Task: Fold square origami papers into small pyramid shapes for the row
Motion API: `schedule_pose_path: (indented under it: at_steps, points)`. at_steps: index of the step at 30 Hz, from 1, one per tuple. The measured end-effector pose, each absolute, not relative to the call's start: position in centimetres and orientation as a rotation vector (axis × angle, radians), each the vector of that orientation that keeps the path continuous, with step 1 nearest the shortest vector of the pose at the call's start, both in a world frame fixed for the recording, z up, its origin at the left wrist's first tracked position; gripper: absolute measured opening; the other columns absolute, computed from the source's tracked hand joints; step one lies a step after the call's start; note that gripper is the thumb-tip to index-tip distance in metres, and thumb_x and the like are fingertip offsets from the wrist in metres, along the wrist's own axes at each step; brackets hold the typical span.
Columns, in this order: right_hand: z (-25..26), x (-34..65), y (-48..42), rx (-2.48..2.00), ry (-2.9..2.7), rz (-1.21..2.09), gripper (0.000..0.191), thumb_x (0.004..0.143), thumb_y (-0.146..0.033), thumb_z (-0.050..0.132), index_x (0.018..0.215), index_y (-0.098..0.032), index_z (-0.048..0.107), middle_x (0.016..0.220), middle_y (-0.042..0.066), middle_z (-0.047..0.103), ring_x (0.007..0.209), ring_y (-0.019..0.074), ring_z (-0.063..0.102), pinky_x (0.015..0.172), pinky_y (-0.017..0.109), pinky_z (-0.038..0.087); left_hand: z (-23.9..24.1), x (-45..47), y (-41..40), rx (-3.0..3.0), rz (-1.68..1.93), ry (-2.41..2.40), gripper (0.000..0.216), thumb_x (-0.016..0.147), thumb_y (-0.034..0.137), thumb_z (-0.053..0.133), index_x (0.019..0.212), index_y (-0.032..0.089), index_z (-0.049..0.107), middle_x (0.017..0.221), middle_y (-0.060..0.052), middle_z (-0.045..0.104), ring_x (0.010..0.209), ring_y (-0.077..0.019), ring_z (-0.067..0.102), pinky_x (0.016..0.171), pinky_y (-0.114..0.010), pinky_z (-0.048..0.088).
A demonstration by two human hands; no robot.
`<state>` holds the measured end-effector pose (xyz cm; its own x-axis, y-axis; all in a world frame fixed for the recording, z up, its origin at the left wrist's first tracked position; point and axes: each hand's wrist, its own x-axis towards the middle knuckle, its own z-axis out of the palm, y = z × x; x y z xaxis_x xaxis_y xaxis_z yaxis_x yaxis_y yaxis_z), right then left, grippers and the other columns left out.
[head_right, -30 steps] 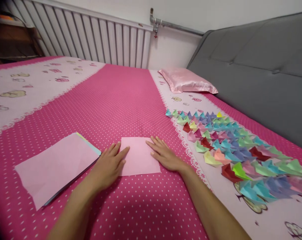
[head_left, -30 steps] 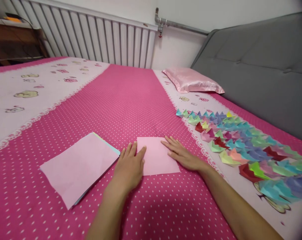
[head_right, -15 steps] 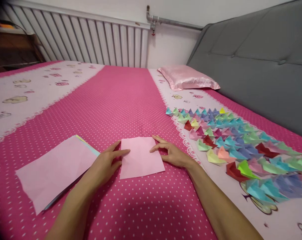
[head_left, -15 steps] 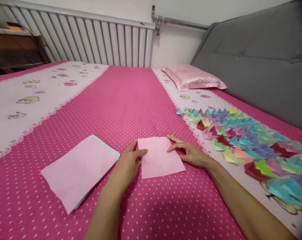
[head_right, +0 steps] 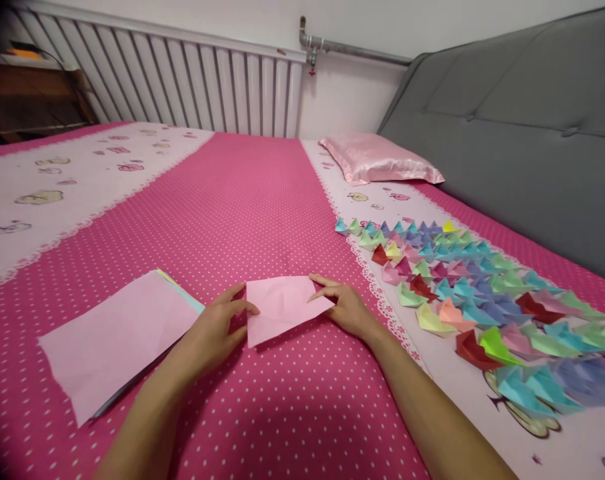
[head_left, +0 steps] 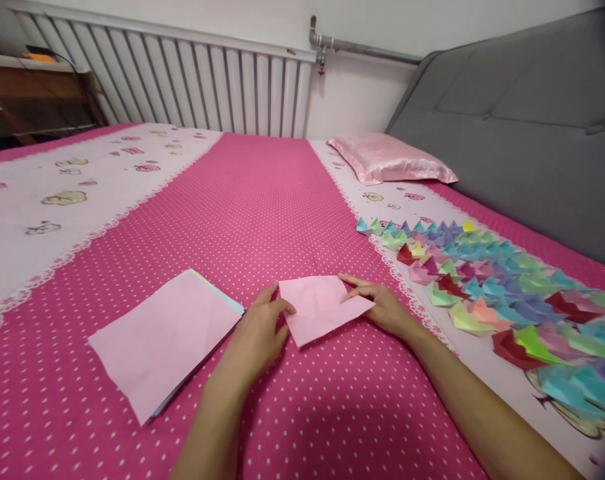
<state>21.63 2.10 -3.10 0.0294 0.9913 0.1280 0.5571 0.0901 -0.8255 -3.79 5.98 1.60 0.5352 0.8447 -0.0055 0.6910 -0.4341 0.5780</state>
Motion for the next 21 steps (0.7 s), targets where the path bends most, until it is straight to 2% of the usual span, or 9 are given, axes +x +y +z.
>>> schedule_pose_path:
  at_steps: [3, 6, 10, 13, 21]
  points:
    - [-3.3, 21.6, 2.2, -1.557, -1.619, 0.719, 0.018, 0.07, -0.02, 0.06, 0.082, -0.026, 0.072, 0.129, 0.005, 0.052, 0.117, 0.0241, 0.05, 0.098, 0.043, 0.038, 1.7, -3.4, 5.8, 2.237, 0.399, 1.271, 0.021, 0.069, 0.016, 0.057, 0.088, 0.017, 0.065, 0.133, -0.011, 0.044, 0.121, -0.028, 0.043, 0.093, -0.038, 0.043]
    - [-3.5, 21.6, 2.2, -1.534, -1.615, 0.708, 0.016, 0.07, -0.021, 0.061, 0.081, -0.025, 0.072, 0.127, 0.006, 0.053, 0.115, 0.0244, 0.051, 0.098, 0.043, 0.038, 1.4, -2.9, 5.7, 2.233, 0.463, 1.332, 0.017, 0.072, 0.013, 0.053, 0.081, 0.017, 0.066, 0.125, -0.011, 0.051, 0.117, -0.0273, 0.047, 0.092, -0.039, 0.043]
    - [-3.6, 21.6, 2.1, -1.479, -1.588, 0.767, 0.015, 0.069, -0.023, 0.065, 0.082, -0.025, 0.072, 0.134, 0.006, 0.046, 0.121, 0.0245, 0.046, 0.098, 0.042, 0.038, 0.9, -2.5, 5.9, 2.235, 0.533, 1.324, 0.029, 0.073, 0.007, 0.048, 0.087, 0.019, 0.07, 0.126, -0.011, 0.05, 0.115, -0.0256, 0.049, 0.096, -0.039, 0.04]
    - [-3.5, 21.7, 2.0, -1.464, -1.644, 0.773, 0.014, 0.072, -0.026, 0.064, 0.084, -0.026, 0.072, 0.138, 0.004, 0.041, 0.125, 0.0232, 0.04, 0.102, 0.041, 0.033, 0.5, -2.5, 6.0, 2.259, 0.515, 1.284, 0.036, 0.069, 0.002, 0.048, 0.089, 0.022, 0.072, 0.131, -0.008, 0.047, 0.118, -0.0259, 0.047, 0.099, -0.039, 0.038]
    - [-3.0, 21.3, 2.0, -1.501, -1.711, 0.695, 0.018, 0.074, -0.033, 0.062, 0.087, -0.025, 0.072, 0.136, 0.005, 0.044, 0.123, 0.0234, 0.043, 0.103, 0.042, 0.032, 0.5, -2.7, 6.2, 2.274, 0.528, 1.346, 0.023, 0.075, 0.012, 0.052, 0.081, 0.02, 0.073, 0.122, -0.01, 0.054, 0.111, -0.0243, 0.052, 0.095, -0.037, 0.04]
